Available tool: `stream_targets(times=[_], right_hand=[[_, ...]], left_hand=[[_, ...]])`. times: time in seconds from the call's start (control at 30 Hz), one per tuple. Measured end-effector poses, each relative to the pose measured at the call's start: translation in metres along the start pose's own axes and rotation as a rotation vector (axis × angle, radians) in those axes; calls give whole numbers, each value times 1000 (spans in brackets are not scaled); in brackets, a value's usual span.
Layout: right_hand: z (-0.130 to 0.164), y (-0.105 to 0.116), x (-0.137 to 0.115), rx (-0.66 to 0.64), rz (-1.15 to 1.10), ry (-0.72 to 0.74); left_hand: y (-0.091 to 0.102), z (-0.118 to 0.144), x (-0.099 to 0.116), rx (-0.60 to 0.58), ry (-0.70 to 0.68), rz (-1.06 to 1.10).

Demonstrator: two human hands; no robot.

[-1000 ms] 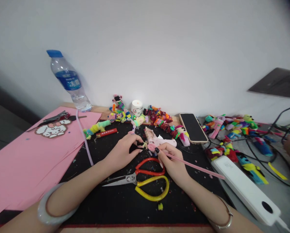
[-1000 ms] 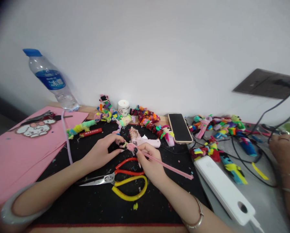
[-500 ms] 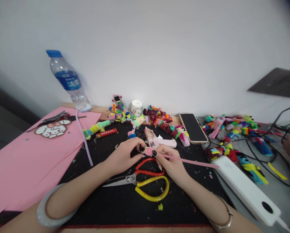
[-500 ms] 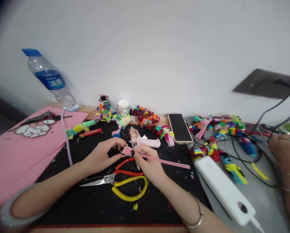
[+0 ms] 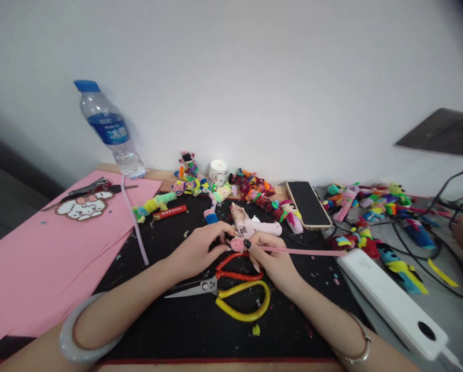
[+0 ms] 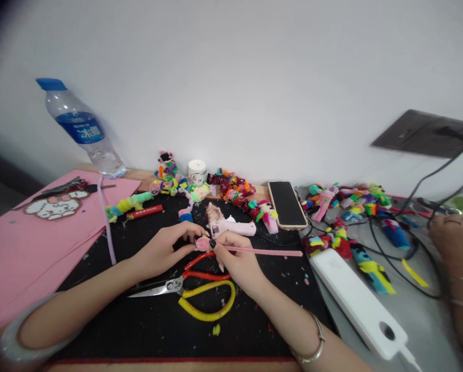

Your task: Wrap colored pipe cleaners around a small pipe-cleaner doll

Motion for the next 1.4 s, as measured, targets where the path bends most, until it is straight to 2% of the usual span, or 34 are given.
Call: stream_targets(times=[0.33, 0.43, 0.6, 0.73, 0.9, 1.03, 1.2, 1.4], right_hand=[[-1, 0, -3, -10, 20, -10], [-1, 0, -2, 2, -6, 18], [1, 2, 0, 69, -60, 39], [1, 3, 0, 81, -67, 29], [2, 3, 1, 72, -58, 40], [2, 1, 0, 34, -64, 47], [3, -3, -2, 2, -91, 45], [3, -3, 1, 6, -115, 25]], left_hand=[[0, 0, 0, -16, -4, 34], [0, 1, -2, 22, 13, 70], [4, -1, -10, 154, 49, 400], [4, -5, -21, 172, 106, 745], [-4, -5, -27, 124, 185, 1059], [-14, -5, -23, 21, 188, 1232], [-22, -5, -19, -97, 206, 1283], [-25, -3, -16, -159, 191, 1264]])
Point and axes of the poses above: each hand's wrist, its own z-axis away from the middle knuckle, its own y-axis out of the back of the hand, x = y × z, the point moved 5 cm from there along -z, towards the middle knuckle, and after that the axes turned 13 degrees about -x, right-handed, at the moved point
